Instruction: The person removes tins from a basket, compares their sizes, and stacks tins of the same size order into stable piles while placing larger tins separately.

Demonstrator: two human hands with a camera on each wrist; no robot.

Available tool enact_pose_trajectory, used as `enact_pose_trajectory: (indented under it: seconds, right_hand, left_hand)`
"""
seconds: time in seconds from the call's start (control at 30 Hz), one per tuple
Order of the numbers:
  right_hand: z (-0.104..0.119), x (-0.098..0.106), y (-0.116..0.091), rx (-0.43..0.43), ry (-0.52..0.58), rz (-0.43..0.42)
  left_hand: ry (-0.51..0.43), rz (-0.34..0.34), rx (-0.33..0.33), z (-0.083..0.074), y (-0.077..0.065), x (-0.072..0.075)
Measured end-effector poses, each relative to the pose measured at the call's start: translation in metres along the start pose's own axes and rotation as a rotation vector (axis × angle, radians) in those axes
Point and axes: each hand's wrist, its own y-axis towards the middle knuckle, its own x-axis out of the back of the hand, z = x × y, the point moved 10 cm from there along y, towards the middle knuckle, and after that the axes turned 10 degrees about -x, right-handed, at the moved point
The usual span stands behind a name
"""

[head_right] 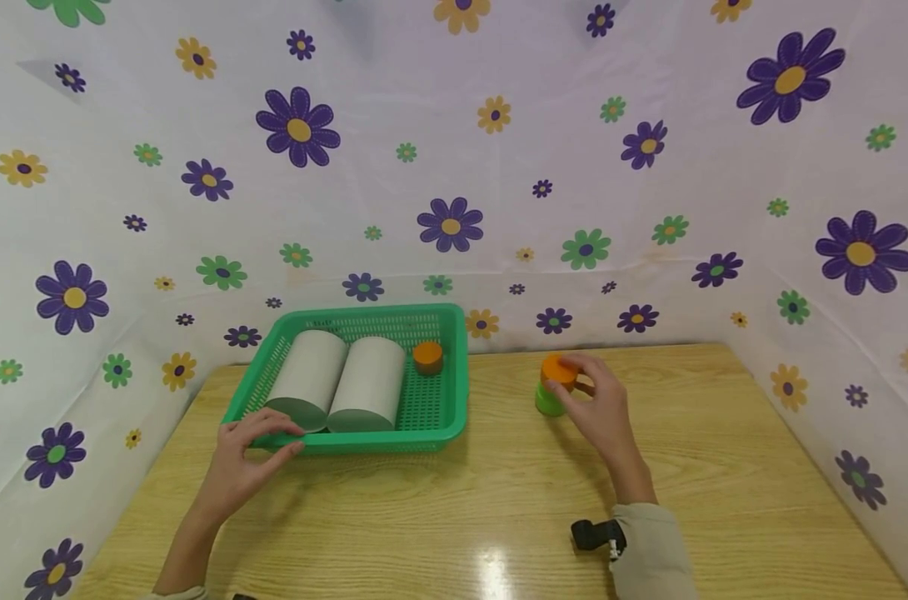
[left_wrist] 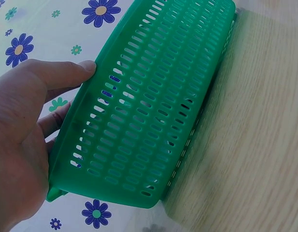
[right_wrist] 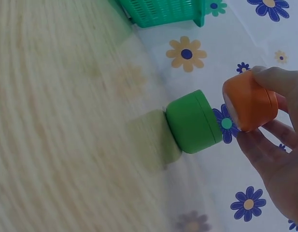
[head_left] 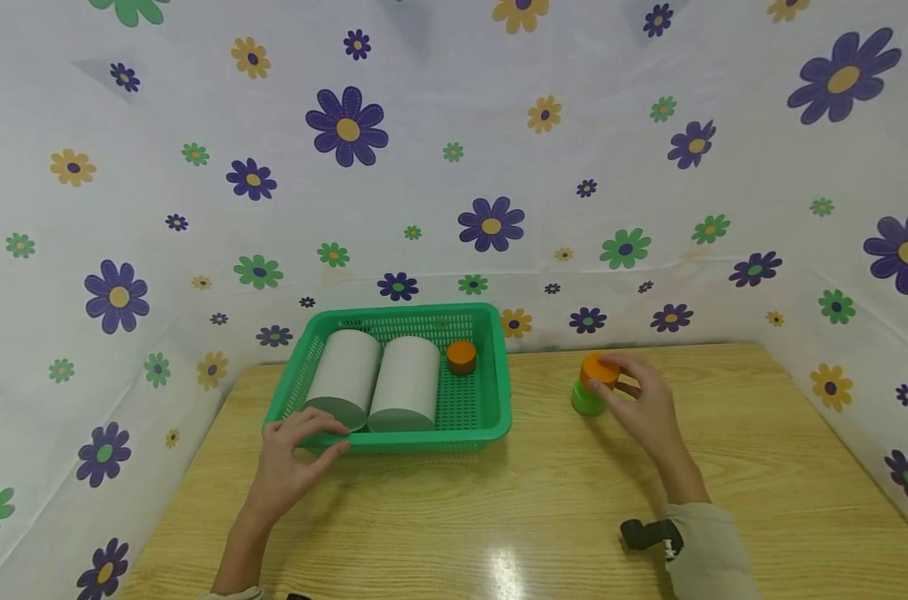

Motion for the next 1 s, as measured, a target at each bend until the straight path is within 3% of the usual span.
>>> enact_pose_trajectory:
  seconds: [0.13, 0.2, 0.43, 1.0]
  right_hand:
    - [0.013, 0.001, -0.004, -0.01, 0.01, 0.007]
    - [0.008, -0.001, -0.004, -0.009, 0.005, 0.008]
    - [-0.033, -0.008, 0.002, -0.035, 0.007, 0.014]
    - [-0.035, -0.013, 0.0, -0.005, -0.003, 0.017]
  left_hand:
    - [-0.004, -0.01, -0.006, -0.002, 0.0, 0.001]
    - [-0.005, -0.013, -0.009, -0.003, 0.001, 0.001]
    - [-0.009, -0.009, -0.008, -0.003, 0.001, 0.001]
    - [0.005, -0.002, -0.012, -0.001, 0.0, 0.0]
